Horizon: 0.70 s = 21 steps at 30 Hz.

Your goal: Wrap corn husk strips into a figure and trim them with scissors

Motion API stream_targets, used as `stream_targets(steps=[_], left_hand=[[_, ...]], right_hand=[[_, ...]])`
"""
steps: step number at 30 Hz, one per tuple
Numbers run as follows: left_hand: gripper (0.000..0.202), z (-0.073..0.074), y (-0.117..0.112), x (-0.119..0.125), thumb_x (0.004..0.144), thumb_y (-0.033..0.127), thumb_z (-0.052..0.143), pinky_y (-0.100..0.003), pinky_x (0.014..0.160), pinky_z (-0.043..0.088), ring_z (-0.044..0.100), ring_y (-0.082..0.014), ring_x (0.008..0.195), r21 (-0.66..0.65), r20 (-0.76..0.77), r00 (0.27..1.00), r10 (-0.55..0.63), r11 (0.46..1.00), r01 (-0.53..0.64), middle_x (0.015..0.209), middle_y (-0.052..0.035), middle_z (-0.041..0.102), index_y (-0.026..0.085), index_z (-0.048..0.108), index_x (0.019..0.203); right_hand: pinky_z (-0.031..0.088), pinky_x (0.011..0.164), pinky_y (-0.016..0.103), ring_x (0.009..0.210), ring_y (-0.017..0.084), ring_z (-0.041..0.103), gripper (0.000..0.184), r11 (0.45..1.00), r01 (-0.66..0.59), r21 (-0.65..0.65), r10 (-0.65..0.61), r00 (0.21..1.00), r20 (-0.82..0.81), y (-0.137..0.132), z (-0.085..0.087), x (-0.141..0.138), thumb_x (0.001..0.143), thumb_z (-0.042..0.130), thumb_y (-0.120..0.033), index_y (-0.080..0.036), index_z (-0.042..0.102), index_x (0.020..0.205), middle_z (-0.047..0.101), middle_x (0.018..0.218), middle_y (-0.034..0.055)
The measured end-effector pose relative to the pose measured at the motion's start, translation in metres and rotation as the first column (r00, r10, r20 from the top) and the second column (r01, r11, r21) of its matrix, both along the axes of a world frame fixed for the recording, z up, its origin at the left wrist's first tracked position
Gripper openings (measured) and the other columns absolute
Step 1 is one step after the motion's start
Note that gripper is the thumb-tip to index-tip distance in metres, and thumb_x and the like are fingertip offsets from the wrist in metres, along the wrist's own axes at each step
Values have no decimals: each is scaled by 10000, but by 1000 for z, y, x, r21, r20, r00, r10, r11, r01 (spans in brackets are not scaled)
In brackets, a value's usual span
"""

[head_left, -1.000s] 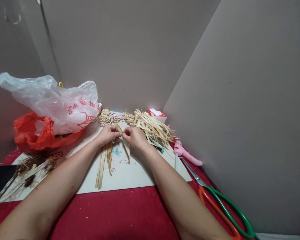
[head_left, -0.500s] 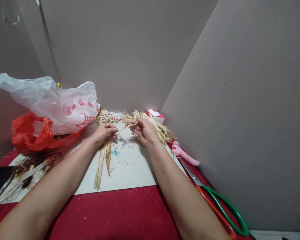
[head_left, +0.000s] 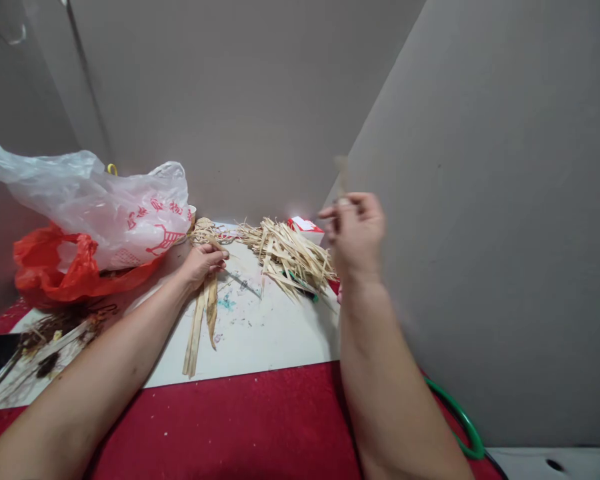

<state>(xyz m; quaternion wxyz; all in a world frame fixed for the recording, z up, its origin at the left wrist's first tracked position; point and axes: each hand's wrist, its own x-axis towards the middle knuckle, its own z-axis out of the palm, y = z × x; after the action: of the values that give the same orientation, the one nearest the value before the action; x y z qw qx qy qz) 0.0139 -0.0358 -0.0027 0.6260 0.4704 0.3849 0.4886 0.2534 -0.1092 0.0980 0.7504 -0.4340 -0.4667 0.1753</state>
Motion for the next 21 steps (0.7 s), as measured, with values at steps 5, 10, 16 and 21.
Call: stream_targets(steps=[5, 10, 16, 21], left_hand=[[313, 4, -4, 4, 530, 285, 840, -167, 427, 303, 437, -46, 459, 44, 2, 999, -48, 998, 48, 545, 35, 529, 121, 661, 727], [337, 6, -8, 6, 545, 292, 834, -157, 416, 238, 375, -28, 438, 54, -2, 993, -120, 991, 120, 550, 46, 502, 124, 682, 795], [271, 3, 2, 0, 631, 266, 712, -165, 399, 241, 385, -33, 409, 90, 50, 986, 156, 983, -160, 605, 33, 556, 134, 642, 858], [193, -4, 19, -9, 696, 212, 597, -179, 406, 254, 373, -41, 404, 95, 123, 877, 464, 874, -476, 588, 55, 530, 143, 612, 875]], right_hand=[[316, 467, 173, 467, 57, 408, 133, 818, -245, -520, 431, 860, 274, 17, -50, -66, 813, 549, -273, -206, 513, 923, 637, 721, -40], [366, 520, 199, 513, 91, 478, 160, 699, -281, -658, 541, 809, 229, 16, -62, -74, 785, 506, -170, -168, 588, 923, 592, 605, -39], [427, 636, 277, 601, 134, 533, 133, 949, 112, -296, 51, 870, 491, 33, -26, -3, 817, 497, -184, -206, 608, 885, 629, 677, 3], [416, 713, 359, 656, 191, 539, 201, 810, 417, -412, 43, 660, 750, 48, -20, 35, 656, 692, -66, -222, 621, 762, 544, 602, 10]])
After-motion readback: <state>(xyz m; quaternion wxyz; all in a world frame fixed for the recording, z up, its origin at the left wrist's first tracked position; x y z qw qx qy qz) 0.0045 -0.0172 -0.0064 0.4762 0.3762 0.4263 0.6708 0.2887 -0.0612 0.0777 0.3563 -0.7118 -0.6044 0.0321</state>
